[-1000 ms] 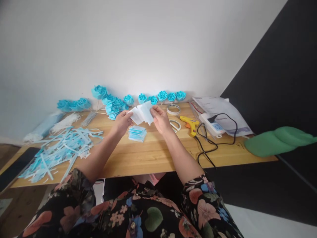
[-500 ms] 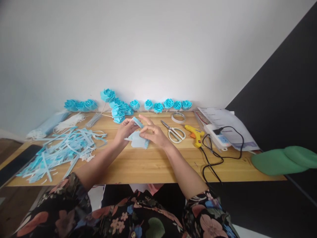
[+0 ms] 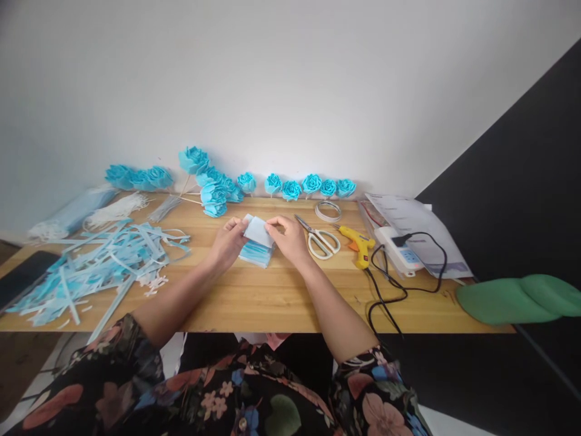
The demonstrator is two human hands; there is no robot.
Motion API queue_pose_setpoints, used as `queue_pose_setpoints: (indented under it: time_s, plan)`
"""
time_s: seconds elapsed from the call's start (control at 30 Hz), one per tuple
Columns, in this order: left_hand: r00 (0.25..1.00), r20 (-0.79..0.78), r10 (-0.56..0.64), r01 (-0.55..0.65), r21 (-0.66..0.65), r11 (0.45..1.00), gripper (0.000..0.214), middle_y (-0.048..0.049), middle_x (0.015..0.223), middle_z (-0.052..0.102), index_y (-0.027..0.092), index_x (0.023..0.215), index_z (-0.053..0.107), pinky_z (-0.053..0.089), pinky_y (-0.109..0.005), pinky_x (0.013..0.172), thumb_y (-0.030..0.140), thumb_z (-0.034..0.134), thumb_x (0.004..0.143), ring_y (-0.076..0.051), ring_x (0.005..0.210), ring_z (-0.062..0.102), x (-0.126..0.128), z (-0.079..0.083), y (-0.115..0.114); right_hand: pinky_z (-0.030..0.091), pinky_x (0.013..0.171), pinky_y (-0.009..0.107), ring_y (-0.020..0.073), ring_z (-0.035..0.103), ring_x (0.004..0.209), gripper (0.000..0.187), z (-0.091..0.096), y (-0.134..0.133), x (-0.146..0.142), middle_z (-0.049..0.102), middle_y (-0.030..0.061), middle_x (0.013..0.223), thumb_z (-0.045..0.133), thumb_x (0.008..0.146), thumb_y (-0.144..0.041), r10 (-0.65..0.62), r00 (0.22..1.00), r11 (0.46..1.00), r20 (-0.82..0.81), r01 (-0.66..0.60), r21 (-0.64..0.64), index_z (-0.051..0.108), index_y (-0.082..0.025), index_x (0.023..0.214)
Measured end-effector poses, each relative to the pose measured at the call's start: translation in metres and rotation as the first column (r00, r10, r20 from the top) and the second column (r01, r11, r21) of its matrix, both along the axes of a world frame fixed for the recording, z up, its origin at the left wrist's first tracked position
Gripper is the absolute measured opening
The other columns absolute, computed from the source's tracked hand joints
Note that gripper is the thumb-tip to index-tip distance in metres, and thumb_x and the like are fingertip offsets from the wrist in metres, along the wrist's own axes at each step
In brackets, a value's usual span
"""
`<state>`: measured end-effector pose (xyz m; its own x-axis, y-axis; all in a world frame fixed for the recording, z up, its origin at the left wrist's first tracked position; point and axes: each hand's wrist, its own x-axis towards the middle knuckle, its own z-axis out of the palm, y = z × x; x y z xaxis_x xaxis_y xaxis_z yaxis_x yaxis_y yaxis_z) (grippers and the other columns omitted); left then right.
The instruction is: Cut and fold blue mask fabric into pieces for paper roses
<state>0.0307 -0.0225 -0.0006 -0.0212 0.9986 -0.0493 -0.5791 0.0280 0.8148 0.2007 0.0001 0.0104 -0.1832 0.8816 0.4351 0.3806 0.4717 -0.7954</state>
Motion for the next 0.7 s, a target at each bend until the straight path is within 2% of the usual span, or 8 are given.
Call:
queue_pose_setpoints:
  time_s: [0.17, 0.33, 0.5, 0.6, 0.7]
  plan:
    - [0.999, -0.029, -0.04, 0.04, 0.023, 0.999, 0.045, 0.0067, 0.06, 0.049, 0.018, 0.066, 0.046, 0.038, -0.02, 0.055, 0.039, 0.086, 0.064, -0.006, 0.056, 0.046, 0.002, 0.0, -0.005, 0.052, 0.076, 0.032, 0.0202, 0.069, 0.081, 0.017, -0.001, -0.001, -0.001, 0.076, 0.0019, 0.084, 0.067, 0.082, -0.037, 0.082, 0.994, 0.993, -0.068, -0.087, -0.076, 0.073, -0.022, 0.082]
    - [0.998, 0.029, -0.053, 0.052, 0.035, 0.998, 0.045, 0.0052, 0.066, 0.055, 0.017, 0.065, 0.047, 0.045, -0.021, 0.064, 0.037, 0.087, 0.063, -0.007, 0.064, 0.053, 0.004, 0.001, -0.006, 0.051, 0.072, 0.029, 0.0181, 0.067, 0.078, 0.021, -0.009, 0.002, -0.001, 0.075, 0.0006, 0.082, 0.068, 0.081, -0.041, 0.059, 0.984, 0.986, -0.168, -0.084, -0.147, 0.073, -0.021, 0.082]
    - [0.994, 0.098, -0.053, 0.049, 0.048, 0.998, 0.042, 0.005, 0.064, 0.057, 0.017, 0.065, 0.052, 0.048, -0.021, 0.065, 0.034, 0.09, 0.059, -0.008, 0.063, 0.055, 0.004, 0.001, -0.006, 0.052, 0.074, 0.028, 0.0174, 0.067, 0.08, 0.021, -0.011, 0.004, -0.001, 0.075, 0.0006, 0.085, 0.069, 0.081, -0.042, 0.049, 0.98, 0.984, -0.193, -0.08, -0.158, 0.074, -0.021, 0.084]
    - [0.996, 0.084, -0.042, 0.039, 0.044, 0.998, 0.034, 0.0036, 0.069, 0.061, 0.017, 0.073, 0.057, 0.05, -0.022, 0.068, 0.034, 0.086, 0.065, -0.009, 0.066, 0.057, 0.004, 0.002, -0.006, 0.052, 0.074, 0.029, 0.0183, 0.068, 0.082, 0.022, -0.012, 0.004, 0.0, 0.076, 0.0015, 0.088, 0.07, 0.081, -0.043, 0.04, 0.982, 0.988, -0.183, -0.066, -0.143, 0.074, -0.022, 0.086]
    - [0.997, 0.064, -0.045, 0.042, 0.046, 0.998, 0.036, -0.0011, 0.078, 0.066, 0.017, 0.082, 0.062, 0.052, -0.026, 0.073, 0.049, 0.075, 0.077, -0.013, 0.075, 0.063, 0.004, 0.002, -0.005, 0.053, 0.075, 0.03, 0.0192, 0.069, 0.084, 0.022, -0.012, 0.004, 0.0, 0.076, 0.0022, 0.089, 0.07, 0.081, -0.043, 0.022, 0.985, 0.992, -0.171, -0.043, -0.12, 0.074, -0.022, 0.087]
